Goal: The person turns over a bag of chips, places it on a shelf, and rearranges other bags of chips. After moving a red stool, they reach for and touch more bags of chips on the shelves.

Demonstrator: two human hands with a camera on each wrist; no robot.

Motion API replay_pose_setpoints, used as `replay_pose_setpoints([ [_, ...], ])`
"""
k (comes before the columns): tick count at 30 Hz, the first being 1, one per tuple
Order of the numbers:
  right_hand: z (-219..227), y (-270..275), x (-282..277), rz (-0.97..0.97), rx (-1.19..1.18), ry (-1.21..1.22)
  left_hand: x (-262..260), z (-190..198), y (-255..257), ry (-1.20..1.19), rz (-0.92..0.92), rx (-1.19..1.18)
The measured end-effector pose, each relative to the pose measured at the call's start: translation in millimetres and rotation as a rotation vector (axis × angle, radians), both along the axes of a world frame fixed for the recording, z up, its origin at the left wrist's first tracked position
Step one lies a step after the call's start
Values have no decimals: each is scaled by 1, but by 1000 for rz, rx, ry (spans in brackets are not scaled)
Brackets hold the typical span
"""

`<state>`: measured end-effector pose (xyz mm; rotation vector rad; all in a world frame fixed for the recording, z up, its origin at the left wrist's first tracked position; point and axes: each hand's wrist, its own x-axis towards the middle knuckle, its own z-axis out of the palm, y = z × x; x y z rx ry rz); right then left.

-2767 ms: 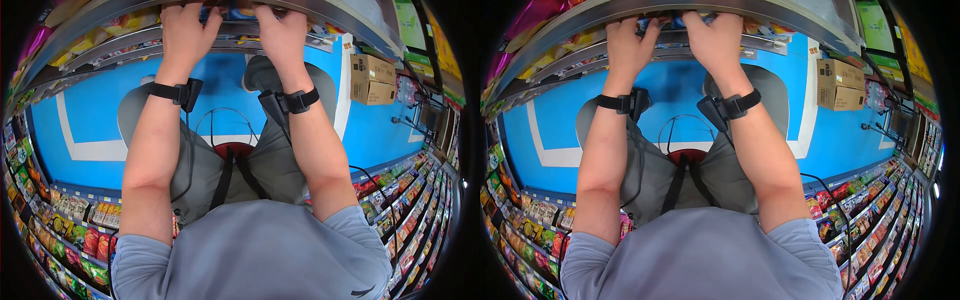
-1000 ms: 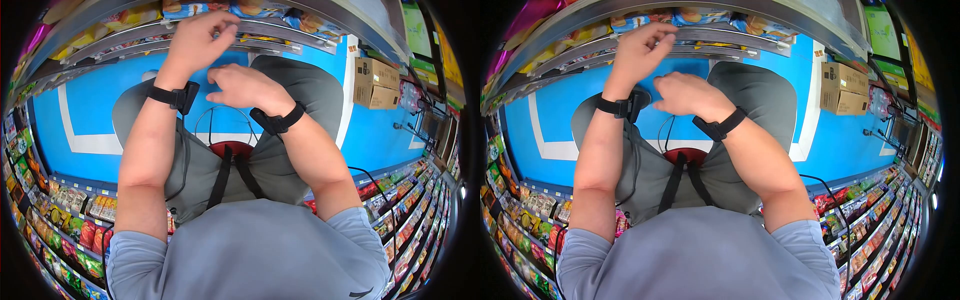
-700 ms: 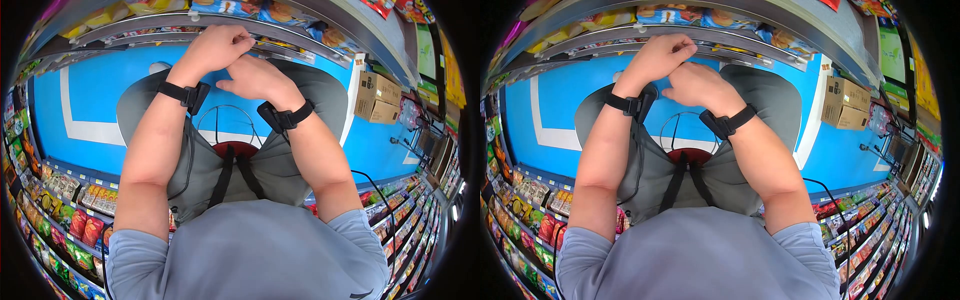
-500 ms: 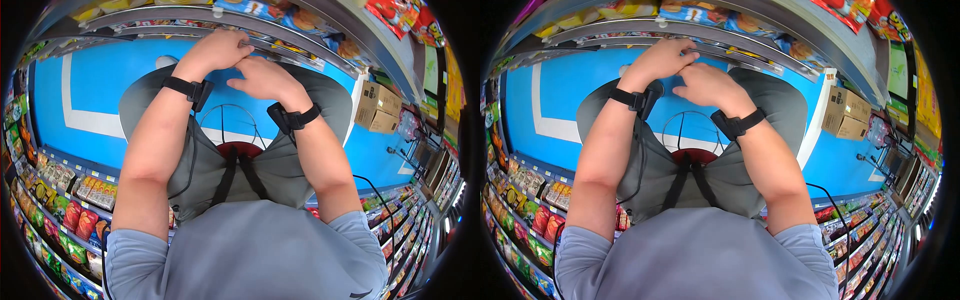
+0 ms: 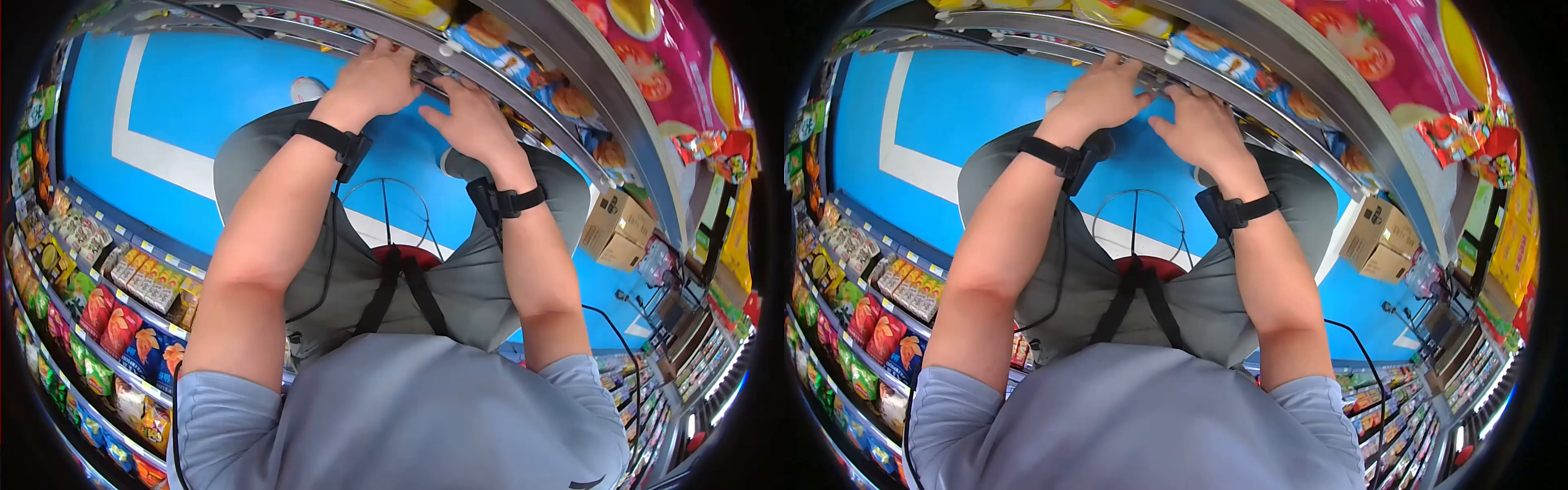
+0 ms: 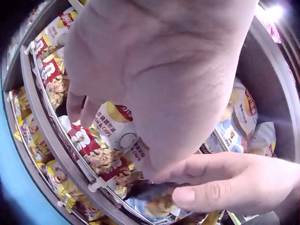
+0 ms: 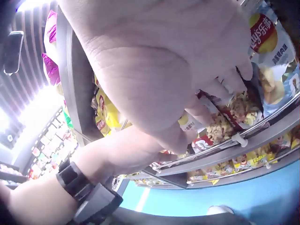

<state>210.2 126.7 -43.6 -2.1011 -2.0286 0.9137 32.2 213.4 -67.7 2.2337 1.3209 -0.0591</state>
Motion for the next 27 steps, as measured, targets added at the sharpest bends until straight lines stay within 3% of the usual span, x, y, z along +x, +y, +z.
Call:
replay_pose_setpoints([
  [3, -2, 7, -6, 34, -5, 31, 9, -26, 0, -48, 20, 34],
  [6, -15, 10, -7, 92, -4, 41, 13, -30, 6, 44, -32, 6],
  [13, 3, 14, -13, 108, -109, 146, 10, -21, 4, 75, -64, 13],
  [16, 10, 11, -17, 117, -149, 173, 9, -29, 1, -48, -21, -5],
  [18, 8, 10, -15, 131, -230, 197, 10, -15, 7, 137, -212, -314],
  [21, 11, 10, -19, 134, -287, 180, 10, -26, -2, 68, -158, -263],
  [27, 19, 10, -21, 115, -196, 222, 8, -13, 2, -4, -136, -312],
])
